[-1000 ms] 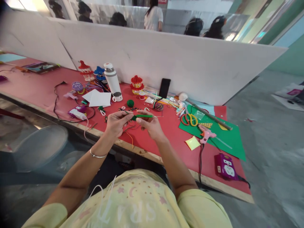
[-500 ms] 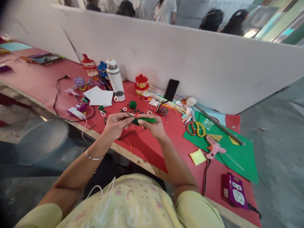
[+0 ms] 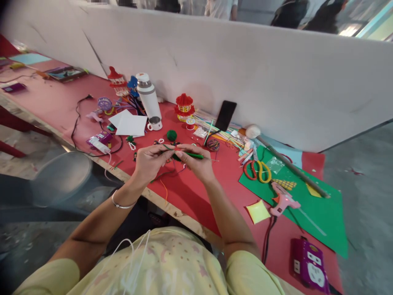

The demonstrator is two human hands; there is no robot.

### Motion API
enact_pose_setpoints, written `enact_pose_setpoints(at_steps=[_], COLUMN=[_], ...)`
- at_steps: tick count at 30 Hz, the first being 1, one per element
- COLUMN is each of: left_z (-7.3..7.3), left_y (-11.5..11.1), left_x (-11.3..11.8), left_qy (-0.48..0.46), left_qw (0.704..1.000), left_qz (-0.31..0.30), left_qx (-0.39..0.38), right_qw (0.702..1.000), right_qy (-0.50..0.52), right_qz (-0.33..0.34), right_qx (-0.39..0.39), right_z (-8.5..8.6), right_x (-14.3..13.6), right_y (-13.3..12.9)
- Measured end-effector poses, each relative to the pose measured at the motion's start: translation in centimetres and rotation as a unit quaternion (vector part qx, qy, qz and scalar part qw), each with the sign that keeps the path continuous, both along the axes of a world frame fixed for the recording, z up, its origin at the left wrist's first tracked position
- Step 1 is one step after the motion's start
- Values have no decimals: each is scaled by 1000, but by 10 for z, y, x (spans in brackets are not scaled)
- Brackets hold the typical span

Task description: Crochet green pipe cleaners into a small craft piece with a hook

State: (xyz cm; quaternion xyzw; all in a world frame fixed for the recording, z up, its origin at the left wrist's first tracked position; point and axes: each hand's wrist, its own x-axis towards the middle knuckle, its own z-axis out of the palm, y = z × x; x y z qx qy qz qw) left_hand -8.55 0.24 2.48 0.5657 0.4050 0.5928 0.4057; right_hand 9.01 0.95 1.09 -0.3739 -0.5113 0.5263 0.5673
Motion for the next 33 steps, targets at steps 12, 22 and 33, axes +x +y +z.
enact_pose_setpoints(at_steps=[12, 22, 33], left_z=[0, -2, -4], left_y=[3, 2, 3], left_x=[-4, -7, -10], left_qy=[-81, -88, -34], left_qw=[991, 990, 998], left_qz=[-45, -64, -24], left_qx=[-93, -84, -41], right_qw=[1000, 999, 990], right_qy=[17, -4, -62], right_qz=[-20, -47, -64], right_qx=[-13, 26, 114], right_z=[-10, -12, 0], right_x=[1, -3, -2], right_y=[4, 0, -11])
